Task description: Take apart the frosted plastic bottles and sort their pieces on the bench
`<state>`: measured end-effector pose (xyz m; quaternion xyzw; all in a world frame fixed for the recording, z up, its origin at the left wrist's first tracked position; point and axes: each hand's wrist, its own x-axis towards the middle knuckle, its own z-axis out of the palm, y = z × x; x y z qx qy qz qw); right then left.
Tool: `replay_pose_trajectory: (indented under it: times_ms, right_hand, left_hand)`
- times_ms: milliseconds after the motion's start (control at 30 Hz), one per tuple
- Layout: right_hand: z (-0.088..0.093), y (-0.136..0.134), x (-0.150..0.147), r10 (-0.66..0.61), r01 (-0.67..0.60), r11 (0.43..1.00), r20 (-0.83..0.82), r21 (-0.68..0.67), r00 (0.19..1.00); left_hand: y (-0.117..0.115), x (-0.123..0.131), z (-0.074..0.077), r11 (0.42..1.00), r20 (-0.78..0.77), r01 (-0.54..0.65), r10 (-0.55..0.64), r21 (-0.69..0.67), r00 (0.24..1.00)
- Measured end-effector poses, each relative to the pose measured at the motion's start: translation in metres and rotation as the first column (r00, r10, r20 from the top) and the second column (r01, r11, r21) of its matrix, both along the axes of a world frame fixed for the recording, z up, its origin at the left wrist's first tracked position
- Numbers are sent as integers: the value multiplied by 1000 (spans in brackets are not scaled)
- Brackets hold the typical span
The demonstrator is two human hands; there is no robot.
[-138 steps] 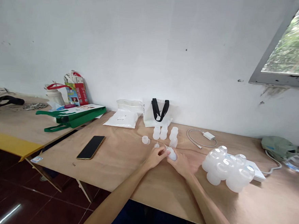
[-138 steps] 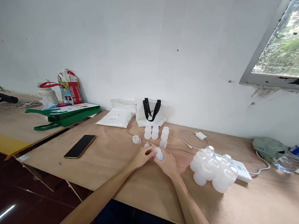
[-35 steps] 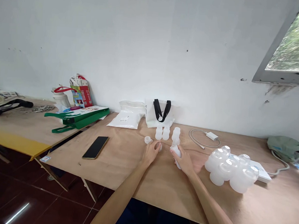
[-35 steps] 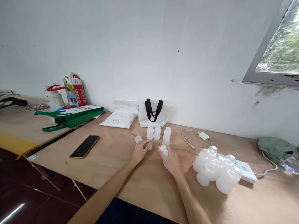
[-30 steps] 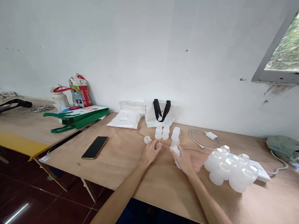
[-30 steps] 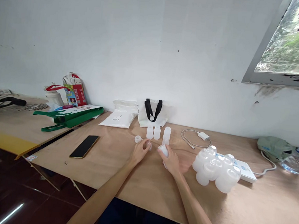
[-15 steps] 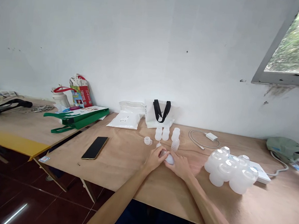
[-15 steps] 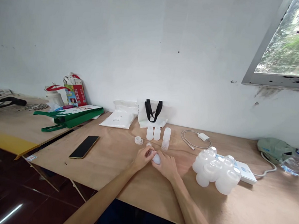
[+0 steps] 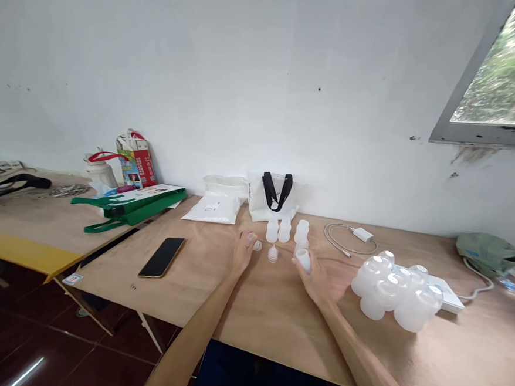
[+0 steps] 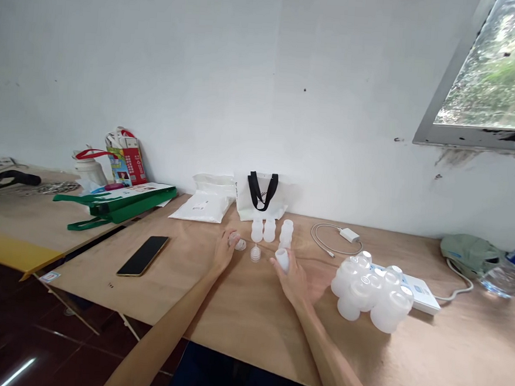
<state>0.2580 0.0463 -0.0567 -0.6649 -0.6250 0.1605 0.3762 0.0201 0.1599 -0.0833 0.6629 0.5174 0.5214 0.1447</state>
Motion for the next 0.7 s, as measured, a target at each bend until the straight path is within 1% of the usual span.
replay_pose_trajectory:
  times_ms: [67, 133, 200, 233, 267, 300, 367, 467, 533, 600, 700]
  right_hand:
    - [-3, 3, 3, -36, 55, 993, -176, 104, 984]
    - [-6, 12, 9, -128, 189, 966, -302, 179, 945]
    - [-10, 27, 18, -240, 331, 920, -365, 211, 900]
    - [-12, 36, 24, -282, 379, 900, -374, 215, 883]
    - [-14, 47, 30, -293, 387, 898, -374, 208, 880]
    - [-17, 58, 36, -298, 389, 900, -372, 198, 879]
    - [-22, 79, 47, -266, 353, 915, -366, 197, 892]
    - [-28, 105, 57, -164, 247, 943, -336, 222, 927]
    - [-31, 116, 62, -104, 181, 955, -310, 234, 945]
    - [-35, 122, 64, -69, 137, 962, -277, 235, 959]
    - [-41, 126, 68, -51, 95, 972, -201, 215, 978]
  left_hand:
    - [4, -1, -5, 999, -43, 45, -46, -12, 998]
    - [5, 0, -8, 997, -61, 70, -71, -28, 996]
    - [5, 0, -10, 995, -68, 84, -87, -44, 994]
    - [5, 0, -11, 995, -72, 89, -93, -52, 993]
    - [5, 0, -12, 994, -79, 90, -95, -61, 992]
    - [5, 0, -13, 993, -88, 89, -95, -72, 992]
    - [6, -1, -15, 993, -107, 82, -91, -86, 990]
    - [7, 0, -16, 994, -143, 91, -100, -68, 985]
    - [7, 1, -14, 993, -198, 107, -113, -44, 974]
    - [6, 4, -10, 993, -295, 114, -120, -39, 948]
    - [3, 8, -1, 990, -460, 119, -138, -70, 877]
